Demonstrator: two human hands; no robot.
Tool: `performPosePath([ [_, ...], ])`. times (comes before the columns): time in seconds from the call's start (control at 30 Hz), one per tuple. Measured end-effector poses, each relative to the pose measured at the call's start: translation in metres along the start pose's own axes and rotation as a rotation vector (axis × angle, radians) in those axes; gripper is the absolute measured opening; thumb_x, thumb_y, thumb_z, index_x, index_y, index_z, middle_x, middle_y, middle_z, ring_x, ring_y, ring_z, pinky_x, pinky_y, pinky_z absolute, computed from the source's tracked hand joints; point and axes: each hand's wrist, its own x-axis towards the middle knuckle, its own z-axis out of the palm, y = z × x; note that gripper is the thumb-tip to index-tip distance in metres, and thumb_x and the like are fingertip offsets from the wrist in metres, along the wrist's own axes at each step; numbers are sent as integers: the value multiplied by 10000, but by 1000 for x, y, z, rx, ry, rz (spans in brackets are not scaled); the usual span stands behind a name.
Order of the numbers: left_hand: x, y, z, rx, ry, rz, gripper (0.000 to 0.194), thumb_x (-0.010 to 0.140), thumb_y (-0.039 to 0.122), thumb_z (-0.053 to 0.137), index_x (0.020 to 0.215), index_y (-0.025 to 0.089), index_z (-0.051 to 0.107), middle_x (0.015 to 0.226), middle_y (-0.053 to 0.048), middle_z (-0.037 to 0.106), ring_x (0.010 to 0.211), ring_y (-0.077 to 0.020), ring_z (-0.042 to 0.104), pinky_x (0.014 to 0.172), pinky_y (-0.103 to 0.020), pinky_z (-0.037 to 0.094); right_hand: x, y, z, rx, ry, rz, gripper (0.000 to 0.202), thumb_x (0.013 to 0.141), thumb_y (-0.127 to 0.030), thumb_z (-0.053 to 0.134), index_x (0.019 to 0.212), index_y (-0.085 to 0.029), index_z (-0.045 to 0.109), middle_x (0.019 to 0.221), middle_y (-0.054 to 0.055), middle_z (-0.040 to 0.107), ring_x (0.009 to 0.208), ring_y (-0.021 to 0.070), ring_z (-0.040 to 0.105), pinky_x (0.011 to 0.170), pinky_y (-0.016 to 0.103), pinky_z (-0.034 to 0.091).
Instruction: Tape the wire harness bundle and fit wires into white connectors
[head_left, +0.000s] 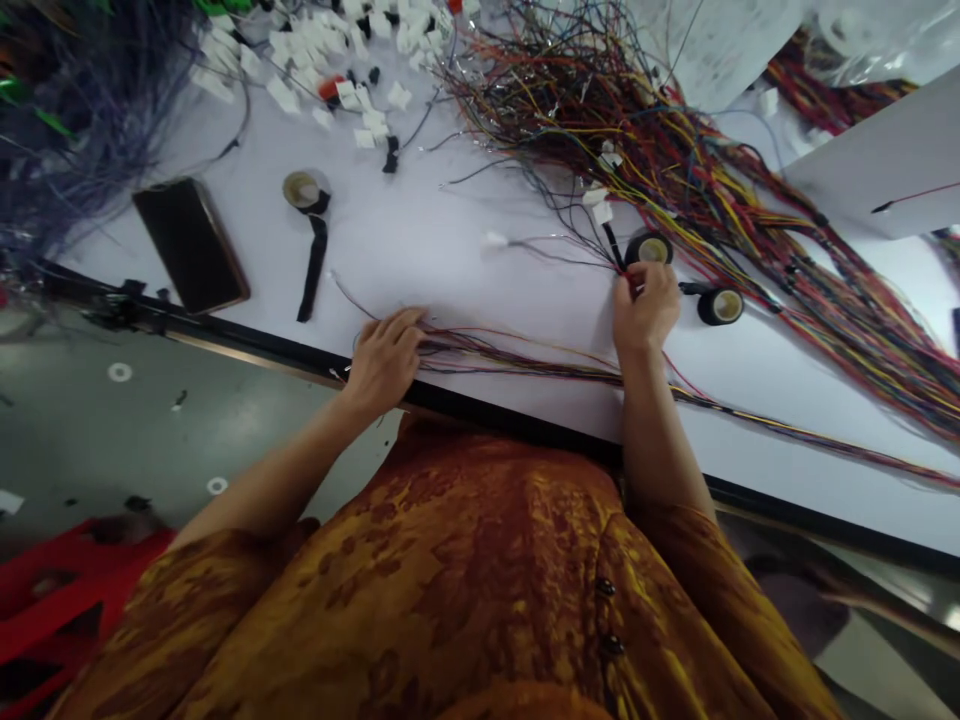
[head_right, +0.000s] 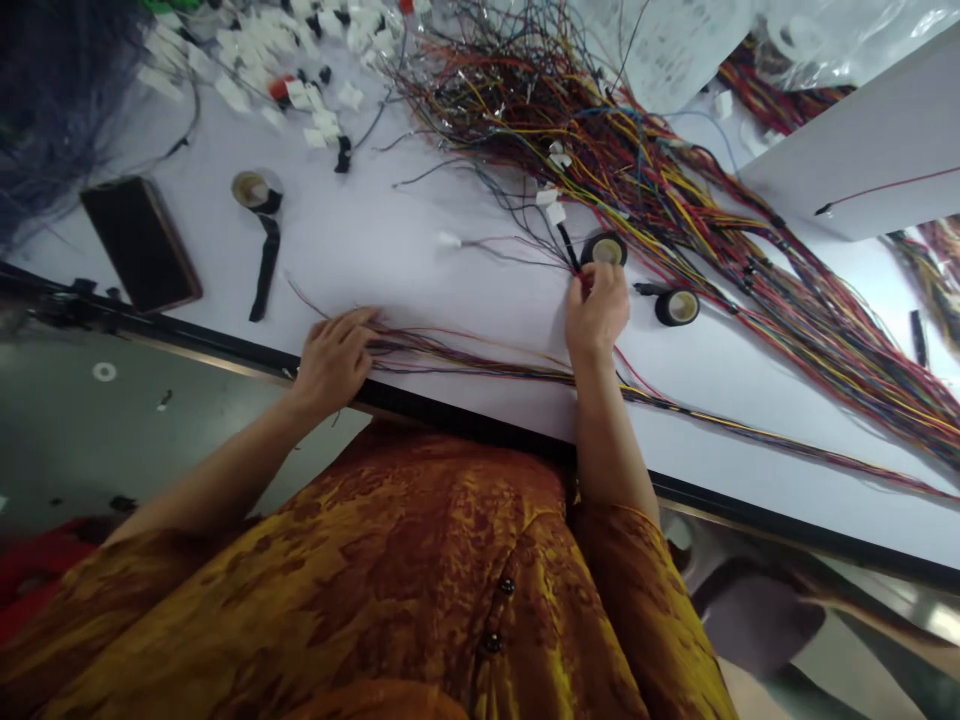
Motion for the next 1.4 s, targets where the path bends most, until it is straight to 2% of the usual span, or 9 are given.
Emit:
performPosePath([
  [0.2, 1, -26, -11, 47, 44, -51, 379, 848, 109, 497, 1183, 215, 638, 1435, -72, 586, 1295, -306, 536, 1054, -508, 447, -40, -3, -51, 12, -61, -207, 189, 908, -343, 562, 989, -197, 650, 942, 101, 632, 924, 249, 590, 859, 419, 464],
  [0.4, 4, -38, -20, 96, 126, -123, 346, 870, 170, 521, 1200, 225, 612, 1437, -63, 576, 1293, -309, 526, 1051, -519, 450, -100, 28, -103, -119, -272, -230, 229, 921, -357, 556, 896, -202, 722, 885, 72, 683, 835, 230, 624, 747, 348, 467],
  [0.5, -2, -13, -22, 93, 151, -35, 342, 894, 190, 510, 1222, 181, 606, 1430, -108, 568, 1299, -301, 522, 1066, -508, 443, -115, 41, -104, -119, -272, -241, 254, 929, -365, 552, 952, -191, 736, 940, 93, 699, 907, 256, 618, 814, 380, 487],
  [0.6, -15, 19, -15, 56, -30, 206, 349, 913, 171, 478, 1233, 174, 617, 1410, -112, 595, 1275, -283, 553, 1050, -476, 454, -121, 45, -98, -80, -232, -227, 253, 932, -360, 551, 981, -193, 735, 972, 98, 701, 936, 257, 610, 857, 400, 487],
  [0.67, -23, 25, -11, 74, -111, 225, 364, 906, 125, 452, 1217, 183, 631, 1435, -100, 584, 1271, -290, 560, 1015, -480, 465, -122, 45, -96, -74, -218, -205, 247, 930, -363, 551, 958, -204, 739, 960, 93, 700, 929, 258, 606, 853, 405, 483],
  [0.87, -32, -29, -27, 175, -72, -117, 259, 869, 132, 477, 998, 227, 681, 1474, -74, 558, 1263, -324, 565, 992, -511, 451, -119, 44, -92, -25, -208, -126, 231, 907, -356, 565, 878, -204, 737, 865, 73, 675, 847, 235, 615, 800, 371, 473],
  [1.0, -30, -48, -48, 140, -63, -196, 233, 850, 141, 465, 847, 254, 669, 1382, -27, 635, 1217, -304, 596, 1002, -512, 451, -120, 42, -88, -1, -151, -58, 235, 893, -361, 574, 861, -190, 733, 856, 77, 667, 764, 209, 604, 741, 348, 469],
  [1.17, -6, -32, -60, -83, 217, -137, 229, 909, 154, 449, 969, 247, 649, 1154, -43, 724, 1101, -213, 648, 1001, -405, 498, -122, 41, -86, 45, -99, -21, 208, 884, -354, 591, 870, -197, 728, 844, 76, 662, 696, 197, 596, 684, 344, 471],
  [1.4, 65, -23, -32, -200, -127, 96, 221, 919, 267, 510, 1066, 202, 662, 1149, -80, 700, 1098, -242, 637, 996, -412, 490, -121, 42, -86, 119, -11, 18, 186, 884, -331, 595, 860, -185, 708, 815, 68, 675, 709, 194, 610, 713, 353, 491],
])
